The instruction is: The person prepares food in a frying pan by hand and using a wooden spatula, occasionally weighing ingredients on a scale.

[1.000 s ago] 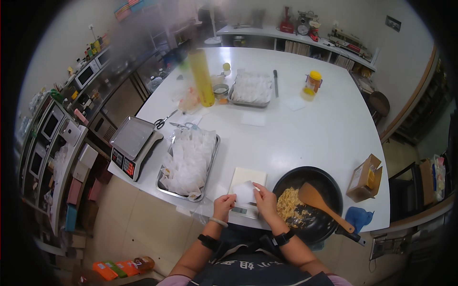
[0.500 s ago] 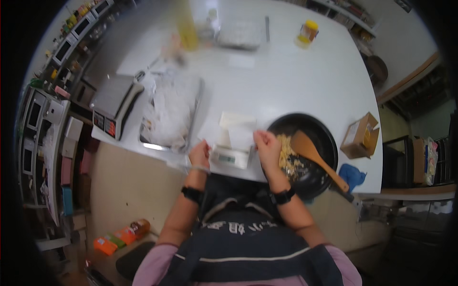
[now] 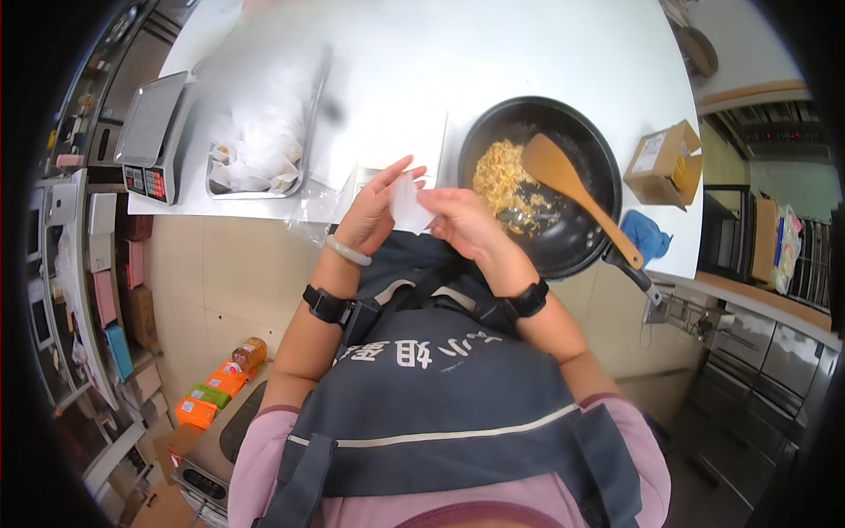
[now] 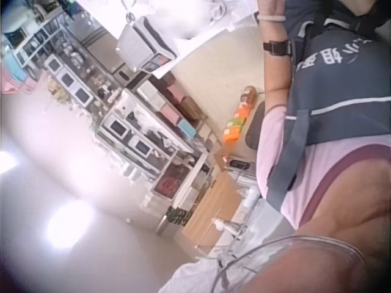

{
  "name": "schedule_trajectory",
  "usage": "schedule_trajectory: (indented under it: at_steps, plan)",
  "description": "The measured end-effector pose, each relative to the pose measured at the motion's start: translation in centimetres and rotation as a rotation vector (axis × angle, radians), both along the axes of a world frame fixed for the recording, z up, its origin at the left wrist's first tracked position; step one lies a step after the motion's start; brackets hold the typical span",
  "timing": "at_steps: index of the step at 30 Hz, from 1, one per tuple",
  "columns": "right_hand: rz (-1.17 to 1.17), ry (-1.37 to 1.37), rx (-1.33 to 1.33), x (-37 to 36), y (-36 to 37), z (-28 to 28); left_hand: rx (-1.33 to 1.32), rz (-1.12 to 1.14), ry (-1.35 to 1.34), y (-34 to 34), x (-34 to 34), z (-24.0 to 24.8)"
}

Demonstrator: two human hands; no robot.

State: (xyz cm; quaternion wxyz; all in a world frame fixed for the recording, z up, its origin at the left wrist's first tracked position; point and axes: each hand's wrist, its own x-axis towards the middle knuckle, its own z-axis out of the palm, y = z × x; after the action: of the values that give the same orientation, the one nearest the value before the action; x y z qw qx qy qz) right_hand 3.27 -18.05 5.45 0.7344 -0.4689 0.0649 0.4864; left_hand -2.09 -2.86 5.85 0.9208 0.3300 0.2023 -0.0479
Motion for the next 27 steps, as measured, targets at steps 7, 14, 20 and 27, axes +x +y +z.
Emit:
schedule_trajectory:
  at_steps: [7, 14, 20, 27]
  plan:
    - [0.082, -0.226, -0.220, -0.5, -1.5, 0.2, 0.236, 0.046, -0.038, -0.7, 0.2, -3.3]
    - [0.008, -0.482, -0.217, 0.0, -3.4, 1.4, 0.569, 0.159, 0.015, 0.8, 0.0, -3.6]
    - [0.021, -0.711, -0.328, -0.6, -5.1, -0.8, 0.822, 0.215, -0.035, -1.1, -0.4, -3.6]
    - [-0.039, -1.088, -0.420, -0.8, -4.1, 2.6, 1.268, 0.007, -0.379, -2.1, -1.0, 1.0]
